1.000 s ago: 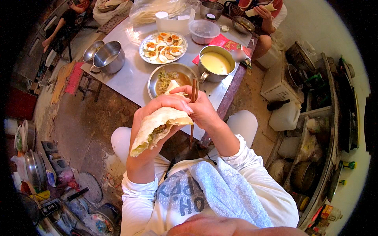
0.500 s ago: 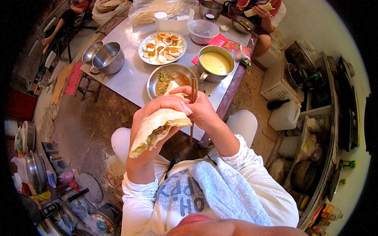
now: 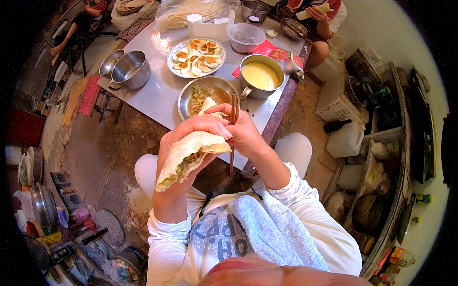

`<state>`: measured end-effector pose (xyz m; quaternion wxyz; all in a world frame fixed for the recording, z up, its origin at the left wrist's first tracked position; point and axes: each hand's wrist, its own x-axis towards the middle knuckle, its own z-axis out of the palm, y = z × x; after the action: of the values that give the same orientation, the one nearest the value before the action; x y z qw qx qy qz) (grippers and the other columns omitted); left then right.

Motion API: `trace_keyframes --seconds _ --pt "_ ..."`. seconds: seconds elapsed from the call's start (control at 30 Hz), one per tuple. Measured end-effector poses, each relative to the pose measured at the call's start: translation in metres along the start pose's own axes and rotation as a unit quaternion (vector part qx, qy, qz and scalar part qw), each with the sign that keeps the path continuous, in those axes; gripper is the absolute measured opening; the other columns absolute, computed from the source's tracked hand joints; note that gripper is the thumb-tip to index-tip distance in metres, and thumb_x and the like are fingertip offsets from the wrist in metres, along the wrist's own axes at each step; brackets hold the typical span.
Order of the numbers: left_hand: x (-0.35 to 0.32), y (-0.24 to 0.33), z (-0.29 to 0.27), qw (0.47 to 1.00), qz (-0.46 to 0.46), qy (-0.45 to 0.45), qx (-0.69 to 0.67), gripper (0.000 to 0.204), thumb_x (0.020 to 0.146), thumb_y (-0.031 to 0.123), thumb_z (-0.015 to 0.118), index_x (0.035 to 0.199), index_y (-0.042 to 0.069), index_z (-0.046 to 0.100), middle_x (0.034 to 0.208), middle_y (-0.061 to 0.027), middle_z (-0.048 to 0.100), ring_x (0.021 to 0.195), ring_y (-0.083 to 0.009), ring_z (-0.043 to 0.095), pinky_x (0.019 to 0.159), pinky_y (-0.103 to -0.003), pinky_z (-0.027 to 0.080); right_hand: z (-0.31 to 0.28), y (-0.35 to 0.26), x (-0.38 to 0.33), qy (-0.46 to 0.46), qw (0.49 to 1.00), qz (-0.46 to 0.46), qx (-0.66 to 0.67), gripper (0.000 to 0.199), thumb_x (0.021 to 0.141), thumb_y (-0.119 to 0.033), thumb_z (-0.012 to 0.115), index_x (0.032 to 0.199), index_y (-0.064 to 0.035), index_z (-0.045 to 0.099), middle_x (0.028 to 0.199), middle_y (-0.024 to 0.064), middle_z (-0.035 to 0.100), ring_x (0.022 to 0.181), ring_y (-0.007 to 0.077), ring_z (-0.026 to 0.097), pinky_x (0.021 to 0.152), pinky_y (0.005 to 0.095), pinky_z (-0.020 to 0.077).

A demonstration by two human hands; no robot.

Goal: The person uses chopsticks to transfer a vegetable mixture from a metal bowl onto a thin flatbread held in their left hand. They fold the flatbread into a wrap, add a slice of boiled egg, and pour a yellow liquid from a metal cup over the filling.

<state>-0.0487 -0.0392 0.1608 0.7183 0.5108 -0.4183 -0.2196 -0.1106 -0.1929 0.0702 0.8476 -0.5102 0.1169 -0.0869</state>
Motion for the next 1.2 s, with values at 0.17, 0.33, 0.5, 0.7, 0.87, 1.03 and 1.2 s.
trace_keyframes --seconds 0.17,0.33,0.5,0.7,0.87,1.03,1.2 --pt "0.0002 0.0016 0.0014 1.000 0.001 0.003 0.000 0.018 0.082 0.014 0.075 0.091 0.003 0.064 0.091 -0.0078 0.066 0.098 -0.0232 0.062 0.098 -0.040 0.044 -0.0006 -0.0007 0.0000 -0.002 1.000 0.002 0.007 0.042 0.075 0.003 0.063 0.116 -0.0030 0.057 0.069 0.0030 0.064 0.054 0.0097 0.064 0.038 0.0183 0.0321" --pt "0.0000 0.0013 0.0010 1.000 0.001 0.003 -0.007 0.018 0.082 0.014 0.075 0.091 0.004 0.064 0.091 -0.0078 0.066 0.098 -0.0227 0.062 0.097 -0.039 0.044 0.0005 -0.0006 -0.0002 -0.002 1.000 0.006 0.010 0.042 0.075 0.004 0.062 0.116 -0.0030 0.057 0.072 0.0031 0.065 0.054 0.0097 0.064 0.038 0.0179 0.0317" --pt "0.0014 0.0001 0.0012 1.000 0.000 -0.001 -0.002 0.017 0.082 0.014 0.075 0.092 0.004 0.064 0.091 -0.0077 0.066 0.096 -0.0221 0.061 0.097 -0.039 0.044 -0.0003 -0.0008 0.0004 -0.002 1.000 0.005 0.009 0.041 0.076 0.003 0.062 0.116 -0.0032 0.057 0.072 0.0031 0.065 0.055 0.0095 0.064 0.038 0.0181 0.0316" --pt "0.0000 -0.0013 0.0003 1.000 -0.001 0.001 -0.009 0.018 0.081 0.014 0.075 0.091 0.004 0.064 0.091 -0.0076 0.066 0.096 -0.0219 0.061 0.097 -0.039 0.044 -0.0002 0.0015 0.0008 0.001 1.000 0.003 0.007 0.041 0.075 0.003 0.062 0.115 -0.0033 0.057 0.072 0.0032 0.065 0.055 0.0093 0.064 0.039 0.0183 0.0322" --pt "0.0011 -0.0009 0.0014 1.000 0.000 0.004 -0.008 0.019 0.081 0.014 0.076 0.092 0.004 0.064 0.091 -0.0077 0.066 0.095 -0.0219 0.061 0.097 -0.039 0.044 -0.0001 0.0005 0.0009 0.005 1.000 0.001 0.010 0.042 0.074 0.004 0.061 0.115 -0.0032 0.057 0.070 0.0032 0.064 0.054 0.0095 0.064 0.039 0.0184 0.0325" --pt "0.0008 0.0005 0.0011 1.000 -0.003 0.006 -0.006 0.020 0.081 0.015 0.076 0.092 0.004 0.064 0.091 -0.0077 0.066 0.095 -0.0222 0.061 0.096 -0.039 0.044 0.0010 -0.0013 0.0005 0.006 1.000 0.013 0.016 0.042 0.074 0.005 0.061 0.115 -0.0028 0.057 0.068 0.0032 0.063 0.054 0.0099 0.063 0.038 0.0186 0.0320" --pt "0.0022 -0.0013 0.0004 1.000 0.003 0.002 -0.003 0.020 0.081 0.015 0.076 0.092 0.004 0.064 0.091 -0.0075 0.066 0.096 -0.0225 0.062 0.096 -0.040 0.045 0.0001 -0.0020 0.0006 0.006 1.000 0.012 0.004 0.042 0.074 0.004 0.061 0.115 -0.0029 0.057 0.068 0.0031 0.063 0.054 0.0101 0.064 0.038 0.0187 0.0321"
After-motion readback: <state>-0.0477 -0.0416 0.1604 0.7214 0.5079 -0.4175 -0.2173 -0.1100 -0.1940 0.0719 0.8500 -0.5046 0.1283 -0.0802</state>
